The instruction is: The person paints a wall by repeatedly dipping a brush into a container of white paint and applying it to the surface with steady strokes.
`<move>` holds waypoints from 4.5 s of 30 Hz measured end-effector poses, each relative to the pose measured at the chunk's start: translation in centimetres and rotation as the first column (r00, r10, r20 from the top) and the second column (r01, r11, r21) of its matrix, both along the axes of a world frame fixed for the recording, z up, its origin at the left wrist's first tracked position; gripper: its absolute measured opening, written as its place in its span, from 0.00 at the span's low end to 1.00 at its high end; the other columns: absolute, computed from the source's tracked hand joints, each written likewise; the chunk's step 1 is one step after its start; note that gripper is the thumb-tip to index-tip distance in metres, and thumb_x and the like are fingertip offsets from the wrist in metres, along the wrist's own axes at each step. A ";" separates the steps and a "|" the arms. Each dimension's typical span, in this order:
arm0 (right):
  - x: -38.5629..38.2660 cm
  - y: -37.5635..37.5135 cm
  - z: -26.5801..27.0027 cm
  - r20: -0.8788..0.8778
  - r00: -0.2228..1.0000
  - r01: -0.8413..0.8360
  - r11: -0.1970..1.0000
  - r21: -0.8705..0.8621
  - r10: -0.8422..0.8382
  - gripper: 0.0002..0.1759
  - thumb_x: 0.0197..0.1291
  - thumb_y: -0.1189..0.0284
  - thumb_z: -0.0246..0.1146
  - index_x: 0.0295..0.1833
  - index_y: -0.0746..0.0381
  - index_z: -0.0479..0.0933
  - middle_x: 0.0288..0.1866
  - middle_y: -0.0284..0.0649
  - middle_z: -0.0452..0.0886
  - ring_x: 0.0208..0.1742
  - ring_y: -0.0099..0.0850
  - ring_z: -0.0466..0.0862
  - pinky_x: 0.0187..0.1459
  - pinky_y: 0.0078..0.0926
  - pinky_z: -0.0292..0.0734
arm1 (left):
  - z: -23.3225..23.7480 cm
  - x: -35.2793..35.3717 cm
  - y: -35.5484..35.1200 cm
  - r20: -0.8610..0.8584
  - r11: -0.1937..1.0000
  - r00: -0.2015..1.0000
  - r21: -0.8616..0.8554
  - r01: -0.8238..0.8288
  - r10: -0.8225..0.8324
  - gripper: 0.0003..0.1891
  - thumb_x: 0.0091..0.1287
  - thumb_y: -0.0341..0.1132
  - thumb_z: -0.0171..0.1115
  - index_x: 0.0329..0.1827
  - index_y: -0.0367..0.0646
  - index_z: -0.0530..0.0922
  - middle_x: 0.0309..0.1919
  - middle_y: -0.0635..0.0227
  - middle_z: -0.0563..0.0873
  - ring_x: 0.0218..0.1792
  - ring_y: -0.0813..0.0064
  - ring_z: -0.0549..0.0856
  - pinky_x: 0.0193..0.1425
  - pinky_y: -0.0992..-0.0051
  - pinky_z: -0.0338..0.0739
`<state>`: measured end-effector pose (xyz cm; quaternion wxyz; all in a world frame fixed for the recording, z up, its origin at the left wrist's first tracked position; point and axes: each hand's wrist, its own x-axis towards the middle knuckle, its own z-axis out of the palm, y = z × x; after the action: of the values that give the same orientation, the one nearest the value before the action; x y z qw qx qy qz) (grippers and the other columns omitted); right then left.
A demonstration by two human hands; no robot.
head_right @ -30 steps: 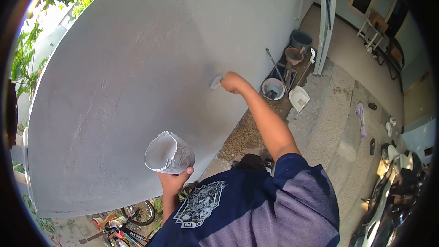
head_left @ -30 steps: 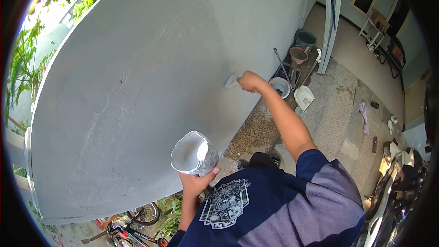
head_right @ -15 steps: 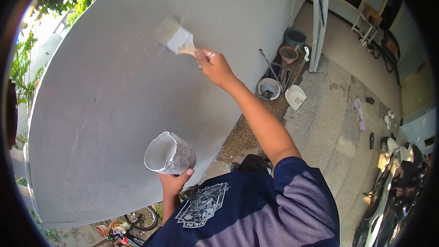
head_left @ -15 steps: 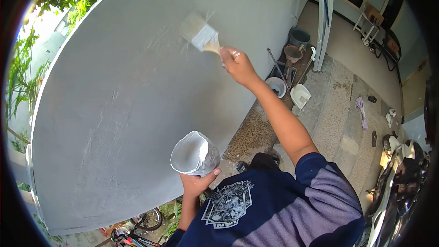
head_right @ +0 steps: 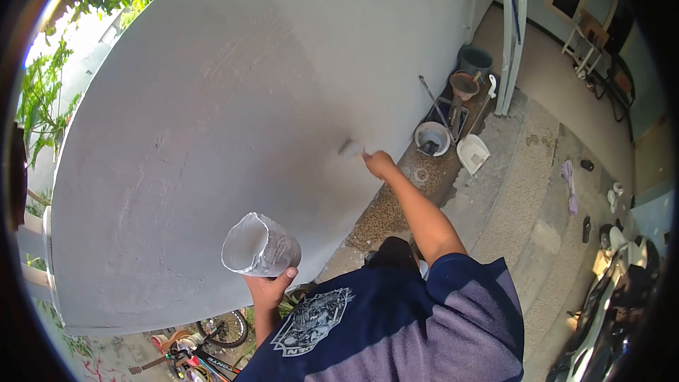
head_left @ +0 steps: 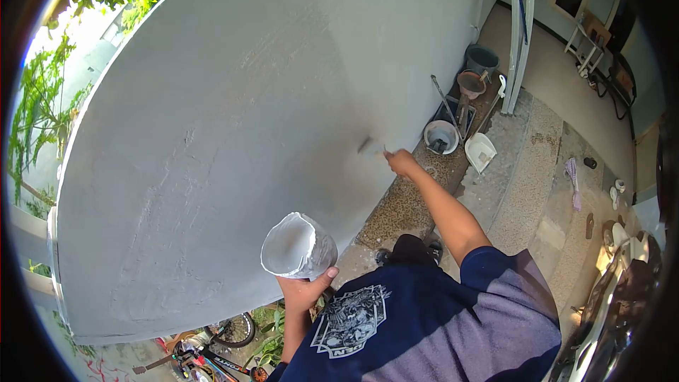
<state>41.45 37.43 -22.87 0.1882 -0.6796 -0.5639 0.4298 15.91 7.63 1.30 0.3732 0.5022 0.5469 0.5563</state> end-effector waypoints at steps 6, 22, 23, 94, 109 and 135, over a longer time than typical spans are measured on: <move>-0.1 -2.1 24.2 -0.309 0.949 0.049 0.934 0.355 0.068 0.32 0.71 0.52 0.62 0.48 0.78 0.82 0.35 0.54 0.86 0.38 0.36 0.86 0.43 0.34 0.80 | -0.4 0.2 0.6 0.023 0.998 1.000 0.064 -0.002 0.000 0.49 0.47 0.42 0.86 0.69 0.30 0.68 0.58 0.53 0.82 0.58 0.60 0.84 0.66 0.59 0.78; -2.6 -1.5 16.2 -0.370 0.929 0.089 0.958 0.273 0.019 0.35 0.73 0.44 0.56 0.40 0.71 0.82 0.28 0.45 0.83 0.29 0.34 0.82 0.38 0.32 0.77 | -1.3 -0.9 0.6 0.040 0.997 0.996 -0.010 0.077 -0.077 0.47 0.45 0.36 0.86 0.69 0.31 0.70 0.61 0.55 0.80 0.61 0.62 0.81 0.69 0.61 0.74; -2.4 -1.8 11.5 -0.279 0.960 0.096 0.958 0.270 -0.017 0.35 0.72 0.45 0.57 0.45 0.72 0.83 0.35 0.51 0.85 0.37 0.41 0.85 0.43 0.35 0.79 | -1.3 -1.0 0.4 0.056 0.998 0.997 -0.026 0.062 -0.060 0.47 0.46 0.36 0.85 0.69 0.31 0.70 0.61 0.55 0.80 0.61 0.62 0.81 0.69 0.61 0.74; -2.2 0.5 27.6 -0.333 0.926 0.052 0.812 0.582 0.179 0.32 0.75 0.43 0.56 0.30 0.61 0.76 0.19 0.30 0.71 0.22 0.19 0.69 0.26 0.24 0.67 | -0.3 -2.9 1.0 0.041 0.989 0.989 0.048 0.142 -0.144 0.46 0.45 0.38 0.86 0.67 0.31 0.72 0.59 0.55 0.82 0.60 0.63 0.82 0.68 0.62 0.75; 1.7 -1.4 25.9 -0.353 0.931 0.077 0.894 0.441 0.094 0.32 0.73 0.46 0.61 0.26 0.63 0.73 0.18 0.31 0.70 0.16 0.24 0.68 0.21 0.27 0.64 | 1.4 -3.0 2.3 0.005 0.986 0.991 0.106 0.132 -0.133 0.50 0.45 0.41 0.87 0.69 0.30 0.68 0.59 0.55 0.80 0.59 0.61 0.83 0.66 0.60 0.77; 0.4 -4.5 30.7 -0.630 0.755 0.057 0.939 0.339 0.181 0.27 0.77 0.51 0.56 0.28 0.59 0.72 0.19 0.27 0.70 0.17 0.19 0.64 0.19 0.22 0.59 | 0.5 -1.7 1.7 0.080 0.987 0.986 0.077 0.141 -0.147 0.46 0.45 0.35 0.85 0.68 0.31 0.71 0.59 0.56 0.82 0.60 0.64 0.83 0.67 0.62 0.75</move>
<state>41.87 32.95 7.86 0.4718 -0.4250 -0.5504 0.5421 14.25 9.32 1.82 0.4175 0.5290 0.4725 0.5680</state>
